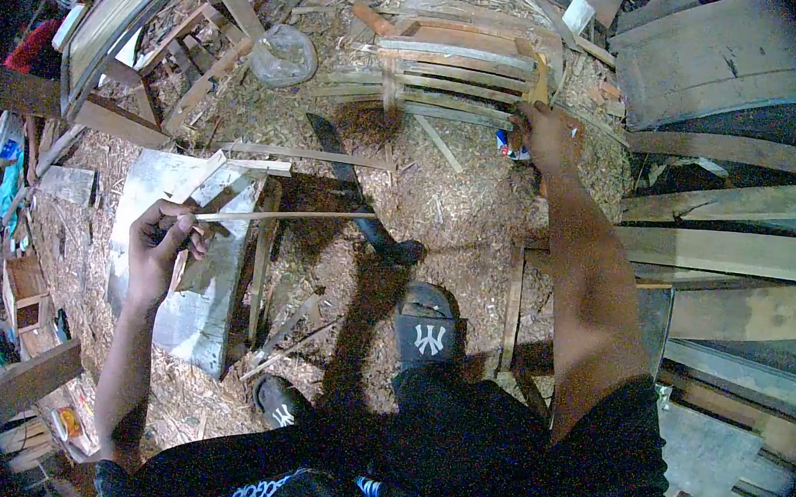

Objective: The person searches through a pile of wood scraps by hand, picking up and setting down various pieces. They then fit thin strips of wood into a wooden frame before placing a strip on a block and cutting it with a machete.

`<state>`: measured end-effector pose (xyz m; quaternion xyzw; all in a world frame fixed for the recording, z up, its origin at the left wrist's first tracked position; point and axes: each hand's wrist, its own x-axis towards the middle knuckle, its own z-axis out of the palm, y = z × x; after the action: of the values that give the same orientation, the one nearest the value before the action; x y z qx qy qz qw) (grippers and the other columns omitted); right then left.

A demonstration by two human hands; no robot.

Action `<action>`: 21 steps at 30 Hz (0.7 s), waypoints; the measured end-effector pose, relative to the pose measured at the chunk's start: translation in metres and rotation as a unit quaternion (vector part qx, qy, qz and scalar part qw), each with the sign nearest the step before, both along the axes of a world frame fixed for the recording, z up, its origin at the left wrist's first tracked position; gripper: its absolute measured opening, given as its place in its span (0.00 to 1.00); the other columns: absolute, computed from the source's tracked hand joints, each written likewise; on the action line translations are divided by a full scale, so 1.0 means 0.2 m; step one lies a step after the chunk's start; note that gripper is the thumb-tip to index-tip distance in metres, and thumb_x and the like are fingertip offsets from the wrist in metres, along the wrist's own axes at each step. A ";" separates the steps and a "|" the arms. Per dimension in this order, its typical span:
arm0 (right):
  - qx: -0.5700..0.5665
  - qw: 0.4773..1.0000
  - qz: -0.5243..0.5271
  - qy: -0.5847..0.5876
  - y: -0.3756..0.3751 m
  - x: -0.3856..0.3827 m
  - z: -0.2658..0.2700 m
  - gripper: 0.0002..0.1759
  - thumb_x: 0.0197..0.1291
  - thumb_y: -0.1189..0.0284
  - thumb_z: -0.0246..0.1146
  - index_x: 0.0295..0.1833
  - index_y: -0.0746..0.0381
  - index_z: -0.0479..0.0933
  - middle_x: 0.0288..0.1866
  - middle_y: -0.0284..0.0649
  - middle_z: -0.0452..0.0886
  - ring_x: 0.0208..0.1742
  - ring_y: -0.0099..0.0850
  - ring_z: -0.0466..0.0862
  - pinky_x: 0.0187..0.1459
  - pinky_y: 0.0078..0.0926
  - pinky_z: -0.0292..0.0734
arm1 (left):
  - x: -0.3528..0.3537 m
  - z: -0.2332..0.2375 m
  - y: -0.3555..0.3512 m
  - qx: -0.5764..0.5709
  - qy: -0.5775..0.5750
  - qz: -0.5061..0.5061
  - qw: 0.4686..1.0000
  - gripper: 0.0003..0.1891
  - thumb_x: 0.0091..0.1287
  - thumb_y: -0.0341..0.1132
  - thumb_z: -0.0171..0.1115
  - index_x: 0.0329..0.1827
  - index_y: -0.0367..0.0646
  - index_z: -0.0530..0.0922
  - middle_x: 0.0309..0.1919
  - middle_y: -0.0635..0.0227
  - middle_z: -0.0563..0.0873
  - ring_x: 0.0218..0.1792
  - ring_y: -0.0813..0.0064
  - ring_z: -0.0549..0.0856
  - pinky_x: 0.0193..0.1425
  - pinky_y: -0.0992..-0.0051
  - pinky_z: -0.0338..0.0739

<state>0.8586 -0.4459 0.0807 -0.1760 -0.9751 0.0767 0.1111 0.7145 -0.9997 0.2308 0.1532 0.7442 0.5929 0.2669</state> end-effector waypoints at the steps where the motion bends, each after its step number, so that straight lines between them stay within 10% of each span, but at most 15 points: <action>1: 0.018 1.000 0.016 0.015 0.00 0.00 -0.01 0.13 0.64 0.65 0.66 0.52 0.55 0.83 0.39 0.45 0.82 0.45 0.47 0.84 0.47 0.45 0.78 | 0.00 0.01 0.01 -0.003 -0.007 0.007 1.000 0.05 0.74 0.26 0.59 0.47 0.32 0.77 0.32 0.60 0.86 0.29 0.75 0.86 0.33 0.76 0.83; 21: -0.090 0.996 0.016 0.019 0.01 -0.02 -0.01 0.08 0.63 0.72 0.65 0.46 0.62 0.81 0.43 0.49 0.83 0.49 0.50 0.83 0.52 0.44 0.76 | -0.04 0.01 -0.02 -0.012 -0.009 0.003 1.000 0.06 0.74 0.25 0.58 0.48 0.31 0.77 0.35 0.57 0.87 0.30 0.75 0.86 0.35 0.76 0.83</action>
<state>0.8536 -0.4434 0.0785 -0.1682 -0.9646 0.1693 0.1126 0.7069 -1.0046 0.2318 0.1429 0.7491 0.5861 0.2737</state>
